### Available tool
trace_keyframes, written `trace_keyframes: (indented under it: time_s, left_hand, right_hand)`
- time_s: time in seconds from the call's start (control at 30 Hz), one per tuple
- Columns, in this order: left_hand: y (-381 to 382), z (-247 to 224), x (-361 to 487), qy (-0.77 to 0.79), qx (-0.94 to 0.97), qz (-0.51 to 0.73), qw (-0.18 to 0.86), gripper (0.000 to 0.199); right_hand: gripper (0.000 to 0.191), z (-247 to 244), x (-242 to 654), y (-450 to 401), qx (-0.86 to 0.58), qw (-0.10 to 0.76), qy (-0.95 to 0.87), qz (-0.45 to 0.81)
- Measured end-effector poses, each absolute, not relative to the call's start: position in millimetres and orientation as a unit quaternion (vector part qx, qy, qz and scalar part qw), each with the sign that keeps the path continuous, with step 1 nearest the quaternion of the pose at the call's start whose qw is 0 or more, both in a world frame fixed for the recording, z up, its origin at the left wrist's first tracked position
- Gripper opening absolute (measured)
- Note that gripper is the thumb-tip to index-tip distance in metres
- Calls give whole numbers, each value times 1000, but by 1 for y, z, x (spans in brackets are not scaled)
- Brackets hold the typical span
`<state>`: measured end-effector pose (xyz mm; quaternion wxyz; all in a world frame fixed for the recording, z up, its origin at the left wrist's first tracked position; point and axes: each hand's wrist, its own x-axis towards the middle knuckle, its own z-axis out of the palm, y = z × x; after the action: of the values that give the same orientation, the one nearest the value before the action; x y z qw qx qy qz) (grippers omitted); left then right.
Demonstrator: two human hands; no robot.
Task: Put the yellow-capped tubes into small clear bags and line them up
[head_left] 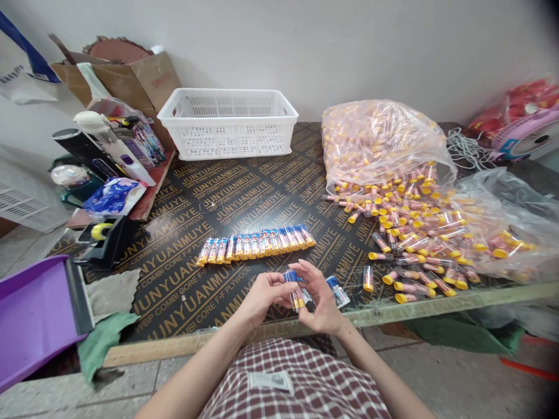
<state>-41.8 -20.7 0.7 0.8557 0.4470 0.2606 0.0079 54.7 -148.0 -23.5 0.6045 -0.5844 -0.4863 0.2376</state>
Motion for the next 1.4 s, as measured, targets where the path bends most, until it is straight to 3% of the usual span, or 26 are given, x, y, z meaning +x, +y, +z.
trace_keyframes:
  time_s: [0.17, 0.3, 0.4, 0.5, 0.6, 0.7, 0.8, 0.87, 0.97, 1.17, 1.3, 1.4]
  left_hand:
    - [14, -5, -32, 305, 542, 83, 779, 38]
    - [66, -15, -13, 388, 722, 200, 536, 45]
    - [91, -18, 1, 398, 825, 164, 368, 41]
    - [92, -16, 5, 391, 865, 146, 278, 43]
    - [72, -14, -2, 387, 871, 176, 246, 40]
    - [37, -22, -17, 337, 889, 110, 291, 37]
    - [2, -41, -28, 291, 899, -13, 328, 33]
    - [-13, -53, -32, 296, 894, -23, 335, 24]
    - [-20, -61, -34, 306, 886, 0, 348, 12]
    - [-17, -60, -38, 274, 881, 48, 383, 9]
    - [-18, -60, -41, 285, 871, 99, 388, 8]
    - [-16, -55, -39, 311, 802, 127, 494, 14]
  right_hand:
    - [87, -17, 70, -151, -617, 578, -490, 213]
    - [76, -21, 91, -161, -685, 561, -440, 147]
    - [65, -24, 104, -170, -727, 524, -430, 107]
    - [52, -29, 119, -183, -782, 458, -420, 55]
    - [42, -38, 141, -202, -854, 359, -374, -44]
    - [47, -51, 166, -222, -928, 201, -297, -106]
    - [54, -63, 183, -236, -968, 65, -233, -62]
    - [52, -68, 189, -240, -973, 41, -224, -22]
    - [46, -70, 191, -239, -965, 93, -244, -5]
    - [54, -45, 167, -215, -903, 327, -280, -10]
    - [44, -20, 135, -189, -834, 471, -277, 83]
    - [41, -10, 111, -173, -740, 563, -296, 219]
